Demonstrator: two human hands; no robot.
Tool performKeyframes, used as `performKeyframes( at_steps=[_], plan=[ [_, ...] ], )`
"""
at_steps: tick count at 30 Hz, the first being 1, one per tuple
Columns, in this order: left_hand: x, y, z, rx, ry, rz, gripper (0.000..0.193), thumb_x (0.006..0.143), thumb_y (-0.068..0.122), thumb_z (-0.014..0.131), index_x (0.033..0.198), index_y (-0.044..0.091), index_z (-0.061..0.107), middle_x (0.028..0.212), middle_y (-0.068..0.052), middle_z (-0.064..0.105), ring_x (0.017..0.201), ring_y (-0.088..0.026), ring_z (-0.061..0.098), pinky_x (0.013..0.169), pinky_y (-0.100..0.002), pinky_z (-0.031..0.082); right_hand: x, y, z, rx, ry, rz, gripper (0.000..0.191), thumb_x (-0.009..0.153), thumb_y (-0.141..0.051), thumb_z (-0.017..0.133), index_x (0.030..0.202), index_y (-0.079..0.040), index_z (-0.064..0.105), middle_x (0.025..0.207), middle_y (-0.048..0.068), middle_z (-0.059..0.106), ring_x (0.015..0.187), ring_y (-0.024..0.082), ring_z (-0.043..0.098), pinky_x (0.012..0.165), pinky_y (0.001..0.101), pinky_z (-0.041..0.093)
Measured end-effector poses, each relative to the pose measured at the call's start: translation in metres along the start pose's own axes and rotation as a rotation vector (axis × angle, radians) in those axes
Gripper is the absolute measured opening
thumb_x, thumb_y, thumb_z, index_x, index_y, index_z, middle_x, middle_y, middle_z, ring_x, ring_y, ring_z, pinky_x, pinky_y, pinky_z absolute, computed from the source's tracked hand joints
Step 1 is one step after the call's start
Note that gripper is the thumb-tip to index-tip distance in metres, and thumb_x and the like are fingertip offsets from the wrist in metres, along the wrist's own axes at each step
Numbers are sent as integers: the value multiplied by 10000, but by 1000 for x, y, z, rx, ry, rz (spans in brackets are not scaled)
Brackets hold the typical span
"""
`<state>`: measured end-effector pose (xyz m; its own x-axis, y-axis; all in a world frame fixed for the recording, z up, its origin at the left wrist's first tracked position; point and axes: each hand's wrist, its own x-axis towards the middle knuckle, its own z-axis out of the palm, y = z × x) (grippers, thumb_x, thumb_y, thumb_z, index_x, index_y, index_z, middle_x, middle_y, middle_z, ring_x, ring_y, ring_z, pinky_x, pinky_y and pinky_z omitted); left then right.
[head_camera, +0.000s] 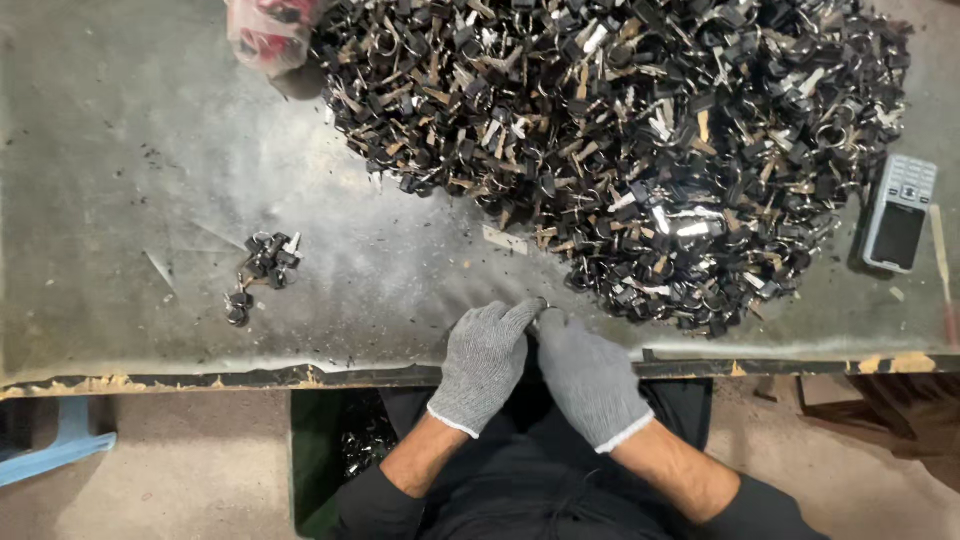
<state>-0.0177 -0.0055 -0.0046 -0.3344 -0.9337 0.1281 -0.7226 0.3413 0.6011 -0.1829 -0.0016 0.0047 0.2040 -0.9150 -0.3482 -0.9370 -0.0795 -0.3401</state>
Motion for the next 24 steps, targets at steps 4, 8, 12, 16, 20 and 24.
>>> performKeyframes(
  at_steps=[4, 8, 12, 16, 20, 24],
  plan=[
    [-1, -1, 4, -51, 155, -32, 357, 849, 4, 632, 1198, 78, 653, 962, -90, 700, 885, -304, 686, 779, -433, 526, 12, 12, -13, 276, -114, -66, 303, 980, -278, 621, 1104, -24, 510, 813, 187, 723, 742, 364, 735, 657, 463, 581],
    [-7, -2, 5, 151, 159, 32, 234, 838, 81, 690, 1069, 69, 651, 883, -109, 661, 829, -317, 672, 721, -440, 514, 3, 13, -8, 163, 147, -110, 298, 911, -279, 654, 1008, -19, 545, 835, 199, 705, 723, 355, 730, 580, 447, 590],
    [-10, -4, 5, 153, 91, -18, 156, 820, 130, 729, 952, 87, 659, 824, -100, 653, 765, -318, 664, 670, -447, 504, -13, 14, 5, 37, -65, -11, 253, 1024, -289, 626, 1072, -51, 559, 728, 132, 694, 662, 323, 729, 563, 439, 586],
    [-9, -7, 5, 94, 133, -46, 119, 810, 157, 758, 833, 113, 650, 770, -89, 644, 692, -322, 643, 624, -458, 494, -14, 12, 9, 4, 265, -242, 200, 901, -201, 643, 964, -30, 561, 778, 142, 667, 614, 307, 700, 473, 422, 563],
    [-11, -6, 7, 84, 139, 29, 130, 767, 136, 736, 816, 100, 622, 748, -97, 621, 694, -333, 637, 616, -474, 484, -5, 7, 4, 24, 37, -136, 191, 997, -218, 570, 1035, -31, 566, 782, 143, 694, 619, 303, 711, 485, 415, 566],
    [-11, -7, 7, 83, 127, 19, 140, 804, 136, 735, 795, 98, 601, 736, -93, 613, 690, -327, 640, 611, -475, 481, 3, 9, -8, 368, 142, -372, 203, 974, -223, 605, 1011, -23, 610, 755, 165, 700, 628, 355, 710, 512, 452, 556]
  ],
)
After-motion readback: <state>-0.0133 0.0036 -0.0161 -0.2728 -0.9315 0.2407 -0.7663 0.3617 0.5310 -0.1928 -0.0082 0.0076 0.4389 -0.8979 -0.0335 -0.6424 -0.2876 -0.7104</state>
